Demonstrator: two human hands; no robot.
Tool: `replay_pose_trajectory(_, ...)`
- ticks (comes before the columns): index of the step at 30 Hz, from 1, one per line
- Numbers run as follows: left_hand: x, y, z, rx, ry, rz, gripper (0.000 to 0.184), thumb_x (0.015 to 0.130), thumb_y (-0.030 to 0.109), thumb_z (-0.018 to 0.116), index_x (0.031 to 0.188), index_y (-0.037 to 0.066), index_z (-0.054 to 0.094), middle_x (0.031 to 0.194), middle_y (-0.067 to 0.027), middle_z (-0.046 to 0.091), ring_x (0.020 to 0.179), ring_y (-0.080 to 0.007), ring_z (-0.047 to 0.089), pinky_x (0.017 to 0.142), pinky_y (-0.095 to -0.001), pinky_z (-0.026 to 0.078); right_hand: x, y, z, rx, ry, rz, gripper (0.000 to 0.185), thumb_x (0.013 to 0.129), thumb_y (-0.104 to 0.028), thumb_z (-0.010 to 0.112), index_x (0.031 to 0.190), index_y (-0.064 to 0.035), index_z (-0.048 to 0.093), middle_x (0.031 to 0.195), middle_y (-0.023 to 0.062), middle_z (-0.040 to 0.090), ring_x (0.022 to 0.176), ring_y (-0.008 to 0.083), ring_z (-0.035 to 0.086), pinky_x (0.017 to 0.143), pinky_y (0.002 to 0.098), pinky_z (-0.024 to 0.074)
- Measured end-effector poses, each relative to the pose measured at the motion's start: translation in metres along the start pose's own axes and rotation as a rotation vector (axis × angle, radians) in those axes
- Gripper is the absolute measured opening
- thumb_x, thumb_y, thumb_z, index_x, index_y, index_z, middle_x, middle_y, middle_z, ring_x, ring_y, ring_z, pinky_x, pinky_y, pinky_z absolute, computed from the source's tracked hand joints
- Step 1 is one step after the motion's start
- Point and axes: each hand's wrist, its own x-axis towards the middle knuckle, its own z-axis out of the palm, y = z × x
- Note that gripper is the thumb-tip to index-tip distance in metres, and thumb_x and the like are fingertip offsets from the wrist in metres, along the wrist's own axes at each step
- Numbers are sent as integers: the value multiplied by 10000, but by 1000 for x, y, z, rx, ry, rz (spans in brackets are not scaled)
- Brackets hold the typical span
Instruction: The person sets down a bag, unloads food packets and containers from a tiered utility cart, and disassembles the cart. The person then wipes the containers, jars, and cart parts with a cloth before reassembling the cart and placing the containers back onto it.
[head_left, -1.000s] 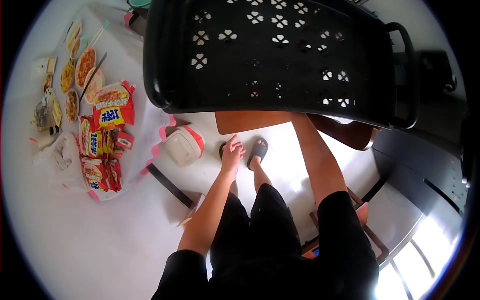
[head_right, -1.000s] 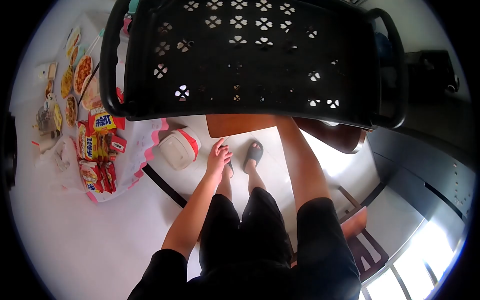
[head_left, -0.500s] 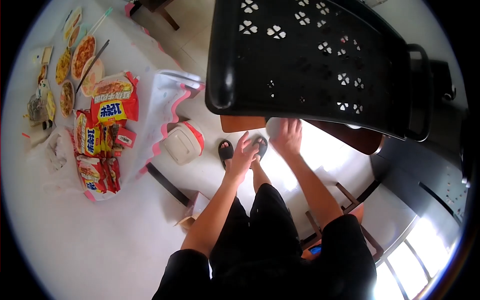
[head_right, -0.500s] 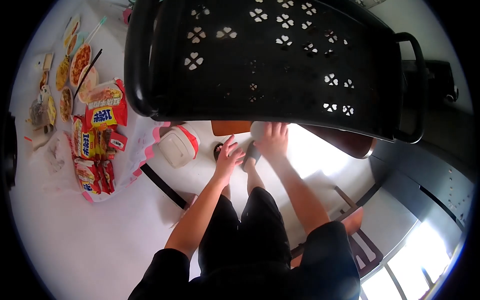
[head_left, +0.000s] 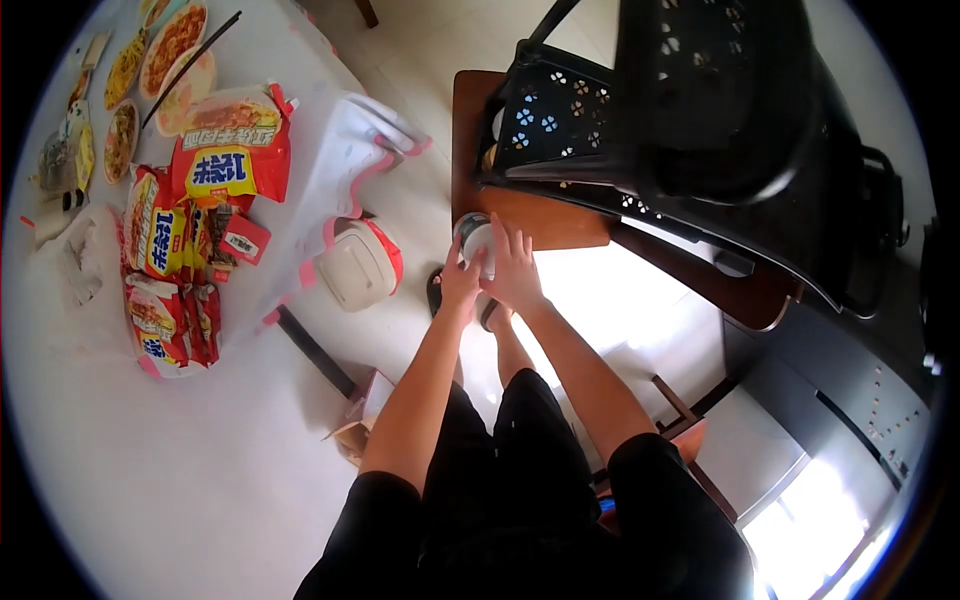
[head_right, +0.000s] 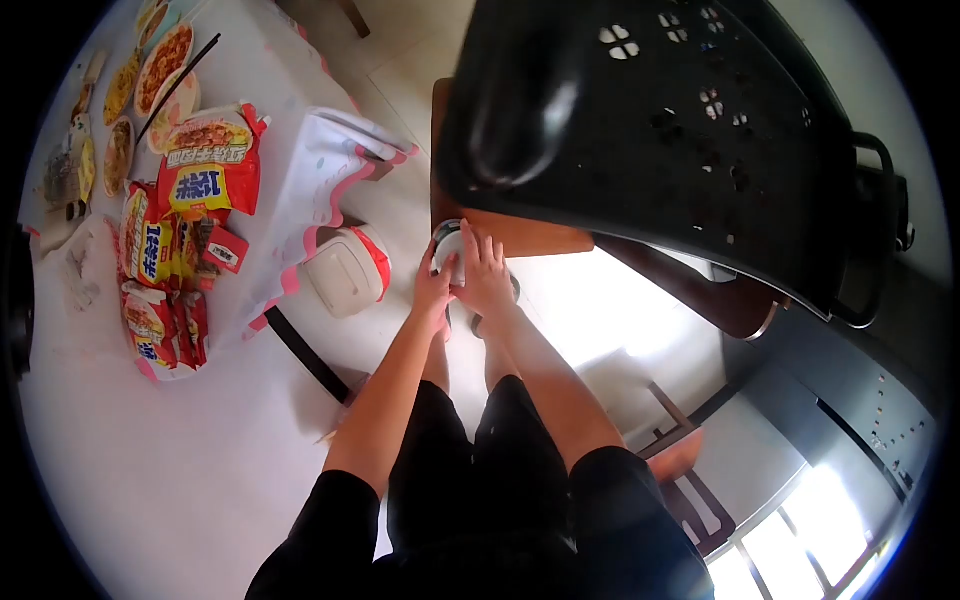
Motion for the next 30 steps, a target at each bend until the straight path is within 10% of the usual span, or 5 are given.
replay_pose_trajectory(5,18,6,-14,-45,-3,-48,788,969,365,724,1596,136,305,1425,-141,528,1210,-267,609,941,-414,582,3,48,11,-23,-13,30,1003,718,-283,830,1539,15,338,1503,251,417,1345,428,446,1133,494,379)
replay_pose_trajectory(9,22,0,-15,-141,-56,-22,815,982,311,709,1621,157,228,1440,-164,495,1238,-304,599,1020,-454,557,47,91,-22,-284,472,109,716,808,-282,775,1446,-91,510,1428,213,518,1343,462,440,1119,515,394)
replay_pose_trajectory(17,21,-12,-28,-329,-108,-58,741,1025,193,637,1628,173,208,1429,-160,486,1090,-290,668,1014,-404,571,119,59,-58,-191,-206,95,872,786,-580,786,1462,-105,507,1414,194,567,1317,368,530,1125,443,399)
replay_pose_trajectory(24,16,-13,-22,-318,-89,-79,673,1050,195,590,1620,169,235,1390,-103,497,1039,-240,682,990,-390,585,131,43,-44,-330,-126,176,678,868,-634,650,1407,-229,583,1460,94,566,1363,318,509,1170,450,343)
replay_pose_trajectory(30,22,-16,-17,-317,-95,-46,649,1058,212,579,1615,163,251,1348,-62,480,1043,-236,676,983,-394,591,125,44,-36,-283,59,44,890,779,-455,831,1518,-155,436,1464,165,527,1323,378,523,1103,469,421)
